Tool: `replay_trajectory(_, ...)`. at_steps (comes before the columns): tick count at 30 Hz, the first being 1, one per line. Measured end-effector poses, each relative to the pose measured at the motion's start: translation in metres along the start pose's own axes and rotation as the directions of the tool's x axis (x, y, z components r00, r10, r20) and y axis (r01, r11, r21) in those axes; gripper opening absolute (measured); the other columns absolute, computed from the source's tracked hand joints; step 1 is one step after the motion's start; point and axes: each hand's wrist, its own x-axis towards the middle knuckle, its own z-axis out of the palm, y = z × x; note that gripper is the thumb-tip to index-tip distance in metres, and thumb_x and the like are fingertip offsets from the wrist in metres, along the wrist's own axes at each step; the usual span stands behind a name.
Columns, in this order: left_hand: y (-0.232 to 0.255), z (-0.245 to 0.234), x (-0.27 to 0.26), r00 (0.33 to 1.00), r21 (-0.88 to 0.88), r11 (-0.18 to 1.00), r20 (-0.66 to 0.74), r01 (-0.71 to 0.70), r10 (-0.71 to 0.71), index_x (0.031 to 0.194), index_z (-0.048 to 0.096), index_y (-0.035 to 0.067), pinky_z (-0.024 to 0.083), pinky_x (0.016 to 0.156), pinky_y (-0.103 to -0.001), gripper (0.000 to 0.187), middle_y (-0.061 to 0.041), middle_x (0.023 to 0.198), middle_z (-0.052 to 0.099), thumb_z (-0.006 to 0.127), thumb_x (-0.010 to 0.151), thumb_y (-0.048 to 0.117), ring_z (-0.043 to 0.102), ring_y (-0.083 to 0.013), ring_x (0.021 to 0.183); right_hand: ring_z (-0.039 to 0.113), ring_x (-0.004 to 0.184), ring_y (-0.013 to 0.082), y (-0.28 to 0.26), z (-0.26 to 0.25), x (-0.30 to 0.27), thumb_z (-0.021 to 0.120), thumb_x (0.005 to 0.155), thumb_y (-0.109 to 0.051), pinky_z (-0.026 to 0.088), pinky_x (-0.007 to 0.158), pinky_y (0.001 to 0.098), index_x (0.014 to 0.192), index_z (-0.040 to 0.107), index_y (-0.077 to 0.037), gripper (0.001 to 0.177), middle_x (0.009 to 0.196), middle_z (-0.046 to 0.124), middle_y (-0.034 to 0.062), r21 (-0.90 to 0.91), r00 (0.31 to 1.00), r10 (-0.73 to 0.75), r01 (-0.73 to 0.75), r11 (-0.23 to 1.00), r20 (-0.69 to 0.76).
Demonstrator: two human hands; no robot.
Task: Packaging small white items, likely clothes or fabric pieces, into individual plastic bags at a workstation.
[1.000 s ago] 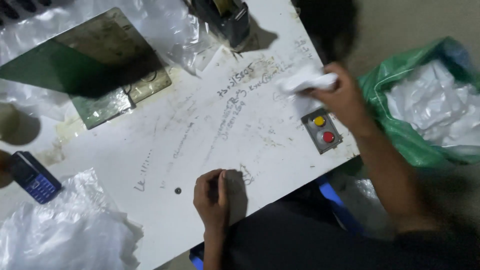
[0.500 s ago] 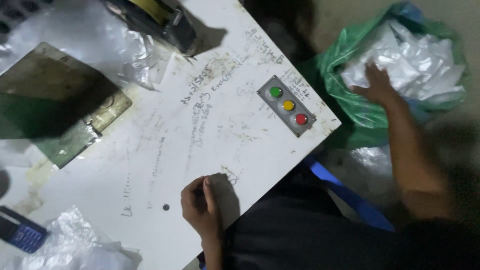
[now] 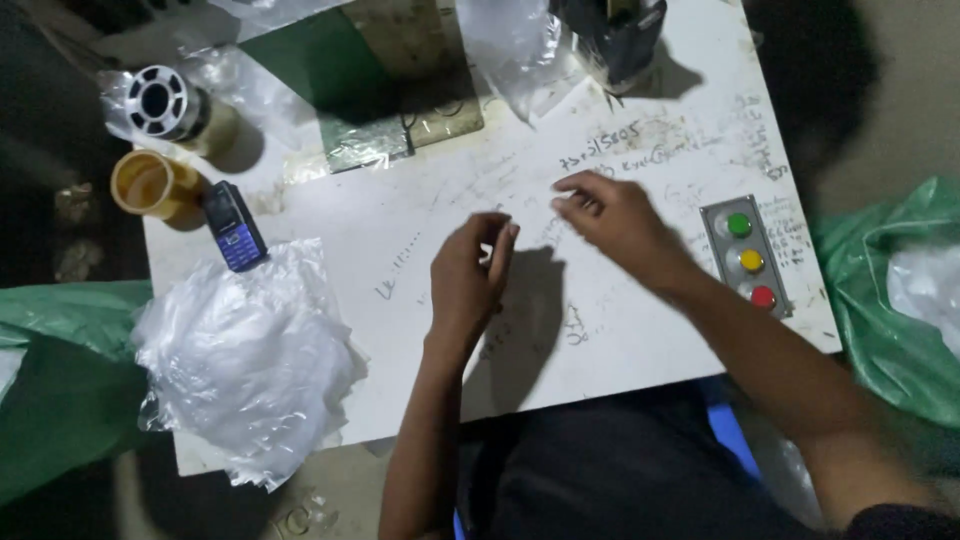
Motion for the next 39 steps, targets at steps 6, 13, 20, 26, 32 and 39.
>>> replay_trajectory(6,-0.078,0.024,0.039,0.959,0.108,0.994,-0.277,-0.034,0.063,0.097,0.070,0.010,0.055,0.065,-0.047,0.029,-0.014,0.064,0.064,0.061,0.105,0.036,0.068,-0.0365,0.066,0.064,0.047,0.0118,0.029,0.075,0.040,0.070,0.101,-0.026,0.050,0.041,0.0262,0.102,0.074,-0.017,0.011,0.064,0.070,0.0026,0.106,0.998,-0.034,0.040,0.994,-0.060)
replay_trajectory(13,-0.091,0.036,0.039,0.948,0.105,0.993,-0.308,-0.048,0.078,0.091,0.068,0.016,0.056,0.067,-0.040,0.037,-0.005,0.058,0.063,0.058,0.103,0.049,0.069,-0.0283,0.063,0.062,0.046,0.0146,0.002,0.064,0.032,0.065,0.106,-0.014,0.049,0.030,0.0239,0.107,0.069,-0.001,0.013,0.076,0.068,0.0148,0.387,1.000,0.024,-0.022,0.922,-0.001)
replay_trajectory(20,-0.089,0.034,0.039,0.966,0.061,0.996,-0.248,-0.065,0.078,0.094,0.067,0.015,0.056,0.069,-0.045,0.036,-0.010,0.060,0.064,0.054,0.103,0.048,0.070,-0.0336,0.067,0.066,0.054,0.0176,-0.007,0.062,0.027,0.063,0.108,-0.009,0.050,0.033,0.0230,0.111,0.066,0.007,0.016,0.078,0.068,0.0191,0.351,0.998,-0.059,0.059,0.934,-0.010)
replay_trajectory(26,-0.091,0.035,0.042,0.970,0.067,0.996,-0.232,-0.054,0.068,0.094,0.068,0.015,0.056,0.068,-0.044,0.038,-0.010,0.060,0.064,0.055,0.104,0.048,0.070,-0.0325,0.065,0.066,0.055,0.0174,-0.005,0.063,0.029,0.063,0.106,-0.011,0.051,0.033,0.0234,0.111,0.068,0.006,0.018,0.079,0.069,0.0189,0.335,0.999,-0.039,0.040,0.941,-0.009)
replay_trajectory(32,-0.089,0.033,0.040,0.977,0.042,0.998,-0.206,-0.054,0.061,0.094,0.069,0.013,0.056,0.068,-0.044,0.037,-0.011,0.061,0.065,0.055,0.104,0.046,0.070,-0.0329,0.065,0.067,0.056,0.0179,-0.008,0.060,0.027,0.064,0.105,-0.011,0.052,0.034,0.0231,0.111,0.068,0.006,0.018,0.078,0.069,0.0190,0.296,0.999,-0.046,0.041,0.954,0.012)
replay_trajectory(39,-0.087,0.031,0.039,0.979,0.075,0.996,-0.193,-0.058,0.072,0.096,0.068,0.013,0.056,0.070,-0.048,0.040,-0.013,0.063,0.065,0.052,0.105,0.048,0.070,-0.0362,0.068,0.066,0.057,0.0166,-0.007,0.058,0.028,0.063,0.107,-0.012,0.052,0.034,0.0229,0.113,0.067,0.005,0.019,0.079,0.069,0.0180,0.283,0.998,-0.048,0.037,0.958,0.029)
